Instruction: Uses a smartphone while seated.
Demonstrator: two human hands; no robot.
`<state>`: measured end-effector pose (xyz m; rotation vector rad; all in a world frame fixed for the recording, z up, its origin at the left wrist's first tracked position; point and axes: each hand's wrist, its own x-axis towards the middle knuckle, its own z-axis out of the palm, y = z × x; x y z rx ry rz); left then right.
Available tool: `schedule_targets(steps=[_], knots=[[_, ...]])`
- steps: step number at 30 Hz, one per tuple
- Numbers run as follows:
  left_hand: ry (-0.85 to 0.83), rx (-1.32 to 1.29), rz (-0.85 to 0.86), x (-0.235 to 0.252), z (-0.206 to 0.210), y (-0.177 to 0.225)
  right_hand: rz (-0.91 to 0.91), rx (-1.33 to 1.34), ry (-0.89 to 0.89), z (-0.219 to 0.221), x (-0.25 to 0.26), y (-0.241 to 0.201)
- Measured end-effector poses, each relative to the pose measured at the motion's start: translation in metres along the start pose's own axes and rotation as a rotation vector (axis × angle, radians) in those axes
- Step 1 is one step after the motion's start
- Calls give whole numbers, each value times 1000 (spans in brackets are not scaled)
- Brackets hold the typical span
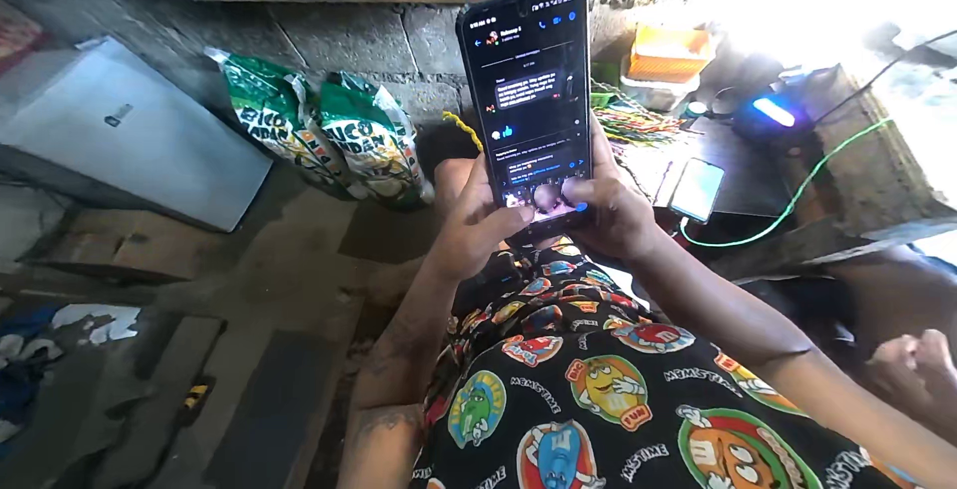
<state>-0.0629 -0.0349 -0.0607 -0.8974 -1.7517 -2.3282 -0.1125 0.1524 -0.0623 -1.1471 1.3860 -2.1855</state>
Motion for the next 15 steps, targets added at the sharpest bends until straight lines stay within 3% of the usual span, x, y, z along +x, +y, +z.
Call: schedule_targets(steps=[12, 15], knots=[[-103, -72, -23, -2, 11, -1, -9, -112, 3, -2, -22, -13], [-112, -91, -39, -1, 13, -1, -3, -22, -21, -5, -23, -12]])
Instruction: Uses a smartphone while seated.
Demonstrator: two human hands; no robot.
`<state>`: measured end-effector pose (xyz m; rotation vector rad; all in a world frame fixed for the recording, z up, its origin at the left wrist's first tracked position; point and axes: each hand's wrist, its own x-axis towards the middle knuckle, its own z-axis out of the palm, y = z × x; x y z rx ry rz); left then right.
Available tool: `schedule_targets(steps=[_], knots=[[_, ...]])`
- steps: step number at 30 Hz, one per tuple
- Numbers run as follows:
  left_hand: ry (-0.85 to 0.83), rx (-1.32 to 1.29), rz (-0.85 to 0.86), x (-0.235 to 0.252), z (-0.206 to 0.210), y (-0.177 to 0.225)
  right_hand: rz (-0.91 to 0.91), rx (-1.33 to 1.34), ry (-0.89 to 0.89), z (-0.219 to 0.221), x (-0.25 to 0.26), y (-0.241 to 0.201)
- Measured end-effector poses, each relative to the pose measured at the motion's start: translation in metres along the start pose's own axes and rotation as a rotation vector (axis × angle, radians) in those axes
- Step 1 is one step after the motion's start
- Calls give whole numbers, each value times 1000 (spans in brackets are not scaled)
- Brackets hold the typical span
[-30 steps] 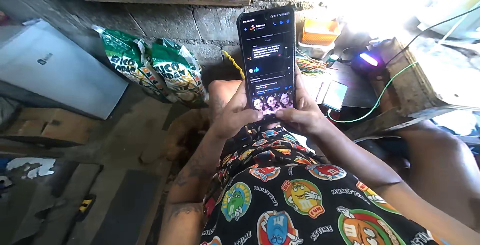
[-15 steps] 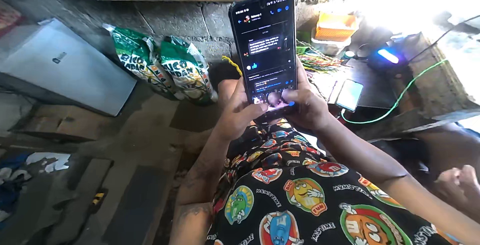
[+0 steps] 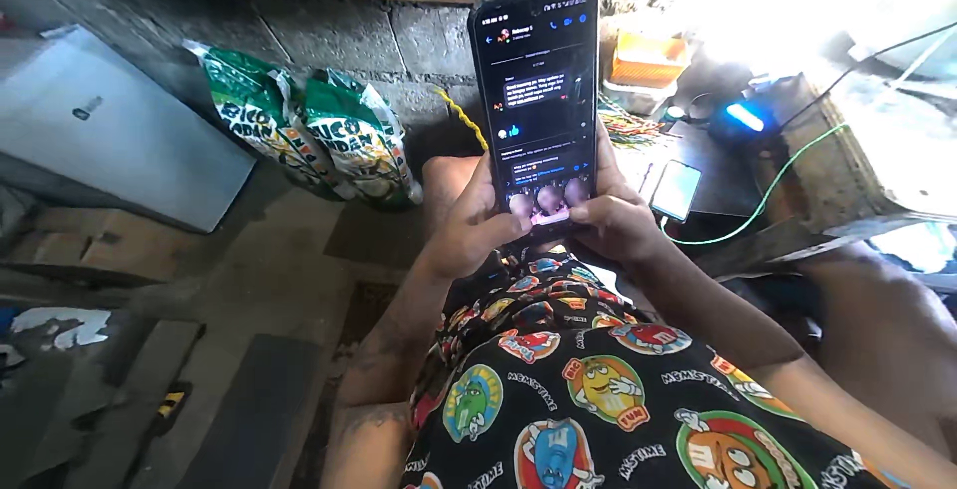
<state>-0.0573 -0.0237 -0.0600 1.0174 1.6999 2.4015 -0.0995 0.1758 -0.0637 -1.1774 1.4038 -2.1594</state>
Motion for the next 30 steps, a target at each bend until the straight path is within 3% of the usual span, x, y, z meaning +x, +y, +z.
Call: schedule_targets(steps=[8, 14, 19, 30], knots=[[0, 30, -6, 1, 3, -8, 74, -97, 197, 7, -2, -3], [-15, 51, 15, 0, 3, -6, 90, -200, 204, 9, -4, -6], [-32, 43, 22, 0, 2, -6, 96, -28, 126, 7, -6, -8], [-63, 17, 5, 1, 3, -8, 103, -5, 141, 7, -9, -6]])
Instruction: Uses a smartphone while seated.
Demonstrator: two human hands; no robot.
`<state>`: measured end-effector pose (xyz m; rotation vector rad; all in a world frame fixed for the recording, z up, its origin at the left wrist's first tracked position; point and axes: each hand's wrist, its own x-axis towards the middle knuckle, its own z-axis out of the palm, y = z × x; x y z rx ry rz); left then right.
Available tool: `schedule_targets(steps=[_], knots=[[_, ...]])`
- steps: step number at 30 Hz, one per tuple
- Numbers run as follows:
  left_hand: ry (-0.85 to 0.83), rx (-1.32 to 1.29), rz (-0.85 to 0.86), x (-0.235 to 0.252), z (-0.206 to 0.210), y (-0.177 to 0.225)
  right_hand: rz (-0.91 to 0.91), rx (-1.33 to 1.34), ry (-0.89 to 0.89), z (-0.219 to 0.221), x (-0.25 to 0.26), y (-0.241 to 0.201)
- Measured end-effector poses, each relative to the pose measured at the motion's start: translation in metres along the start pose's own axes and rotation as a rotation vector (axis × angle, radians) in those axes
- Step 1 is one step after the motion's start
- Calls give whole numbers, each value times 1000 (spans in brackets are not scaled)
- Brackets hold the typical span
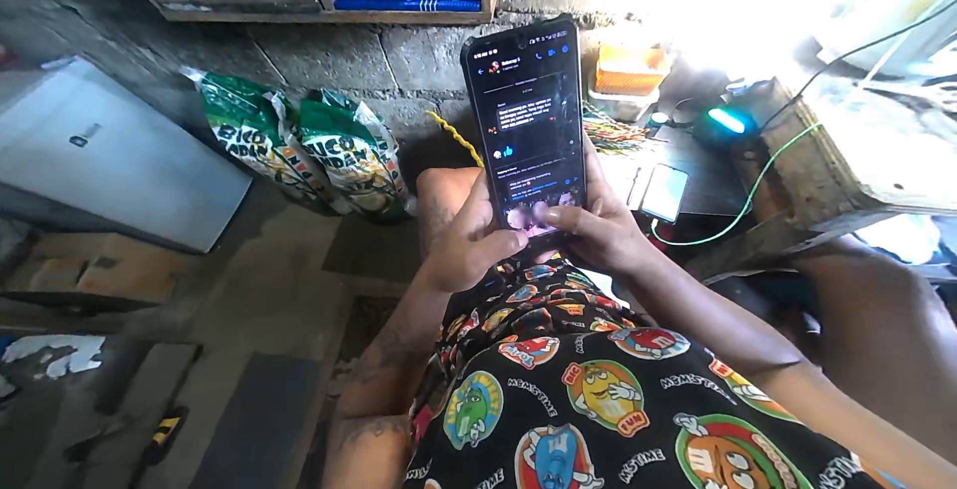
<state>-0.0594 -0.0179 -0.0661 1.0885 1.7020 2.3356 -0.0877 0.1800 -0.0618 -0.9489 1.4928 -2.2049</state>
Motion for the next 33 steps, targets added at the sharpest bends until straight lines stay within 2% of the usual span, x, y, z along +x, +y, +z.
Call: schedule_targets(steps=[5, 13, 18, 25, 33], knots=[[0, 10, -25, -1, 1, 0, 3, -28, 10, -1, -2, 0], [44, 32, -8, 0, 6, 1, -54, 65, -79, -6, -1, 3], [90, 131, -20, 0, 14, 0, -47, -145, 97, 1, 1, 2], [80, 230, -25, 0, 16, 2, -6, -121, 234, 9, 3, 1], [87, 66, -38, 0, 10, 7, -47, 13, 20, 0, 2, 6]])
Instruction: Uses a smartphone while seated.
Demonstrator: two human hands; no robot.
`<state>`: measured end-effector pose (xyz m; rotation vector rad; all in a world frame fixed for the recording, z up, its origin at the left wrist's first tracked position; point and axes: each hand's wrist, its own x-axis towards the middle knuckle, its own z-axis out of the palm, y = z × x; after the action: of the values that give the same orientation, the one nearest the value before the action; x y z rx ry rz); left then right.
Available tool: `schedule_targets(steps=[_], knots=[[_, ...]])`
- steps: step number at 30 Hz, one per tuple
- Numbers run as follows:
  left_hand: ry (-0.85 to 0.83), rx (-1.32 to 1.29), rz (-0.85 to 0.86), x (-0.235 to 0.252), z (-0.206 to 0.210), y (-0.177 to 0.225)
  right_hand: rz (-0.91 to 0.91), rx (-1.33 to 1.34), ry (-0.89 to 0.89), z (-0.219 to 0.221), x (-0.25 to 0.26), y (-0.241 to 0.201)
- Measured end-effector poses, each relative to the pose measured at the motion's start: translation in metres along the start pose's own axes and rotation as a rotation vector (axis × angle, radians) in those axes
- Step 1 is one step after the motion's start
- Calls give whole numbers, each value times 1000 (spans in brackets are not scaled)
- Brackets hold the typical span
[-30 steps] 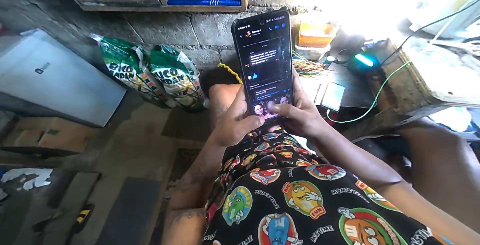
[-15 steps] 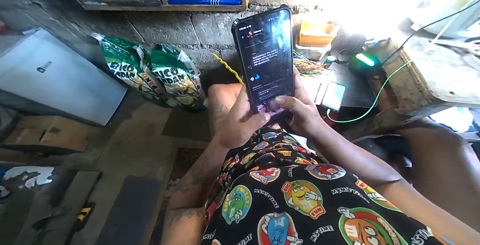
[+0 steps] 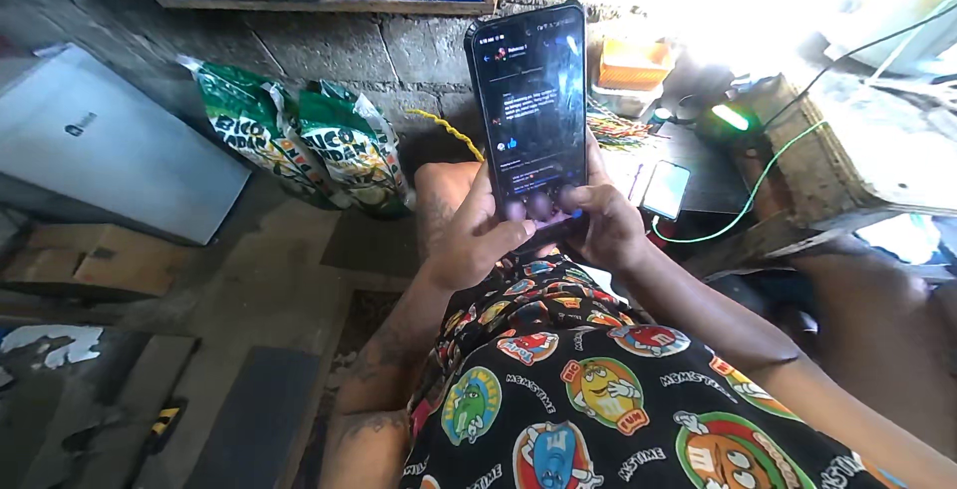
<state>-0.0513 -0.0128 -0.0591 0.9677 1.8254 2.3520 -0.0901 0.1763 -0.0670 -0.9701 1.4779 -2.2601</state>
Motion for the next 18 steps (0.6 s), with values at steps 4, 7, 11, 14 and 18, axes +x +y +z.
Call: schedule_targets(steps=[4, 7, 11, 14, 18], knots=[[-21, -103, 29, 0, -6, -1, -14, 124, -132, -4, -1, 0], [-33, -109, 49, 0, -8, -1, -19, 233, -204, -7, 0, 2], [-40, -111, 59, 0, -9, -2, -25, 184, -176, -6, 1, 2], [-46, -116, 53, 1, -8, -2, -21, 157, -182, -4, 1, -2], [-57, -109, 42, 0, -8, -1, 2, 116, -144, -2, 0, -3]])
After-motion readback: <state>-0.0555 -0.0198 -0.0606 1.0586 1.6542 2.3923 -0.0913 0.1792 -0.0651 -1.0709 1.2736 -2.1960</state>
